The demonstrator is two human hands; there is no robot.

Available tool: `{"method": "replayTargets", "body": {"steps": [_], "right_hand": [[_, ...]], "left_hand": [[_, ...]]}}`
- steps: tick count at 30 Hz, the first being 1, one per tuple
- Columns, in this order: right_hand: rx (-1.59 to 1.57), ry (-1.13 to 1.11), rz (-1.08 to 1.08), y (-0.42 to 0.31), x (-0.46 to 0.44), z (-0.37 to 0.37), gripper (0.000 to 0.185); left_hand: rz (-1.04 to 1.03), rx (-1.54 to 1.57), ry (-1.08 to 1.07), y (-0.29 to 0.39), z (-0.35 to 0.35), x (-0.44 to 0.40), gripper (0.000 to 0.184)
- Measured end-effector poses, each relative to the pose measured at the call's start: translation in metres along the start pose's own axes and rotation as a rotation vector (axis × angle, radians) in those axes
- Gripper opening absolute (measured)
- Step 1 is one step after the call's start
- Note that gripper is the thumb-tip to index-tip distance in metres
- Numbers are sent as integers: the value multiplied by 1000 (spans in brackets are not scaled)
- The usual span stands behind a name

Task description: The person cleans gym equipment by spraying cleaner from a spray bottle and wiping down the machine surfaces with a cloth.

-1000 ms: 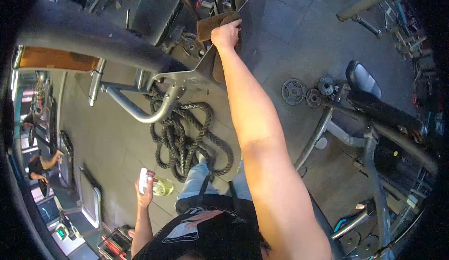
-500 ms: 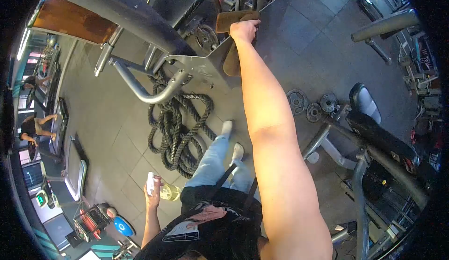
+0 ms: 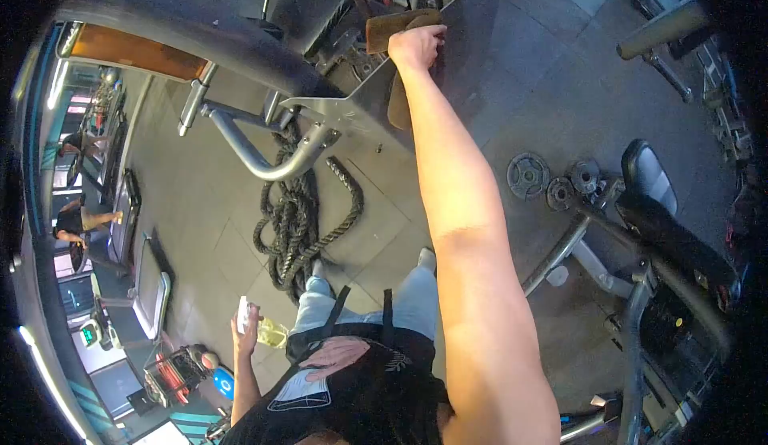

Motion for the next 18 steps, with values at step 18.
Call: {"method": "replayTargets", "body": {"steps": [18], "right_hand": [[-33, 664, 1220, -29, 177, -4, 58]], "left_hand": [[-1044, 260, -287, 94, -236, -134, 11]]}}
Point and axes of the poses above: each hand's wrist, its own x-axis away from the middle knuckle, its own z-axis out of the back of the hand, y = z × x, the point moved 9 cm from there along -x, towards the middle knuckle, and after that the axes turned 9 degrees about y, right-handed, at the moved point
